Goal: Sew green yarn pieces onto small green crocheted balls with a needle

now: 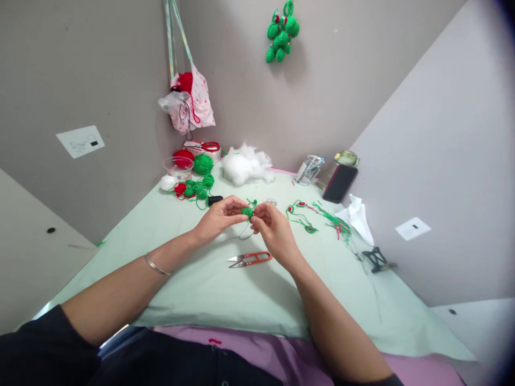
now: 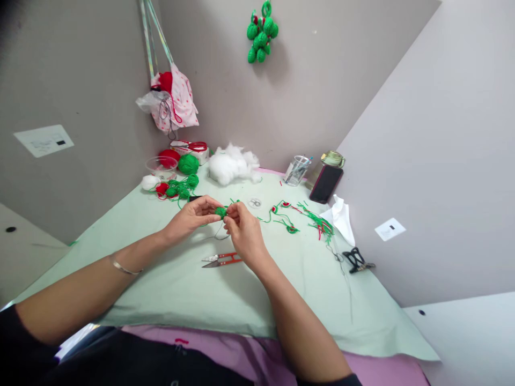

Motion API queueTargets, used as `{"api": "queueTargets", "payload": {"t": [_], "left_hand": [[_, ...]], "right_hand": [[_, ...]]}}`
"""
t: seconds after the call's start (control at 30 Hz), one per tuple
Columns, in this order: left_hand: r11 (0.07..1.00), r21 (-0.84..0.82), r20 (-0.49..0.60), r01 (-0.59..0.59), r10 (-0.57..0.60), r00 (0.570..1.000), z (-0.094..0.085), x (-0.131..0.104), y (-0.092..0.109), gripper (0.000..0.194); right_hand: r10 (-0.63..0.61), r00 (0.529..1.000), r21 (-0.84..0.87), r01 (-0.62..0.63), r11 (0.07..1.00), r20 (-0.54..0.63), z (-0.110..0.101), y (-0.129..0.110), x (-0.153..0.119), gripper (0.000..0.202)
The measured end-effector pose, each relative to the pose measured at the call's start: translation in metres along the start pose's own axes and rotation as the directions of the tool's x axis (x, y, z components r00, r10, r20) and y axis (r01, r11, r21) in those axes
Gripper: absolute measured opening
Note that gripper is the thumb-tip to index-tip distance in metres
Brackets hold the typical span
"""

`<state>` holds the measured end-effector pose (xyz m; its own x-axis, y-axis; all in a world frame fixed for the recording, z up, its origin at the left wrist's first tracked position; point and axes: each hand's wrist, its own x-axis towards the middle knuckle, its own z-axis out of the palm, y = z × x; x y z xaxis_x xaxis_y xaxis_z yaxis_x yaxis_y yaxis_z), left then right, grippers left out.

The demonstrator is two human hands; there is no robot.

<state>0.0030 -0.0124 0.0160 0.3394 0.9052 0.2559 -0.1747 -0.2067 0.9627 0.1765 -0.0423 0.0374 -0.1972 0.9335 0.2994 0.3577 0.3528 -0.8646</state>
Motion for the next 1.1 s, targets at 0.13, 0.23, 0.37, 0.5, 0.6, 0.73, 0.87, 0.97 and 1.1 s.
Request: {"api": "queueTargets", "payload": {"t": [0.13,0.23,0.37,0.5,0.6,0.73,0.87,0.97,1.1], "left_hand": [[0.991,0.122,-0.024,-0.064,0.067,0.997,0.003,-0.001,-0.004,0.029],[0.981,0.175,0.013,-0.08,0.079,0.997,0.002,-0.001,-0.007,0.028],[0.971,0.228,0.062,-0.076,0.064,0.996,-0.002,0.0,-0.009,0.027],[0.956,0.292,0.115,0.001,-0.036,0.993,-0.006,0.002,-0.011,0.03],[0.947,0.318,0.096,0.042,-0.076,0.992,-0.009,0.003,-0.012,0.035],[0.946,0.315,0.09,0.078,-0.111,0.99,-0.01,0.004,-0.011,0.036],[0.949,0.31,0.15,0.053,-0.104,0.983,-0.01,0.002,-0.008,0.035],[0.953,0.298,0.173,0.048,-0.104,0.979,-0.01,0.002,-0.009,0.035],[0.976,0.209,0.166,0.054,-0.09,0.982,-0.01,0.002,-0.009,0.035]], "right_hand": [[-0.143,0.989,-0.332,0.143,0.932,0.025,0.004,0.004,-0.004,0.007],[-0.217,0.976,-0.526,0.194,0.828,0.018,0.005,0.002,-0.005,0.013],[-0.219,0.972,-0.223,0.197,0.955,-0.081,-0.006,-0.011,-0.004,0.011],[-0.033,0.998,0.449,0.005,0.894,0.054,-0.037,-0.034,-0.001,0.016],[-0.083,0.993,0.556,0.114,0.823,-0.082,-0.064,-0.051,-0.001,0.013],[-0.226,0.88,0.41,0.404,0.818,-0.417,-0.089,-0.066,-0.004,0.01],[-0.286,0.79,0.264,0.483,0.835,-0.542,-0.107,-0.072,-0.007,0.012],[-0.284,0.766,0.316,0.53,0.787,-0.577,-0.117,-0.075,-0.008,0.014],[-0.267,0.832,0.339,0.462,0.82,-0.486,-0.109,-0.068,-0.006,0.011]]}}
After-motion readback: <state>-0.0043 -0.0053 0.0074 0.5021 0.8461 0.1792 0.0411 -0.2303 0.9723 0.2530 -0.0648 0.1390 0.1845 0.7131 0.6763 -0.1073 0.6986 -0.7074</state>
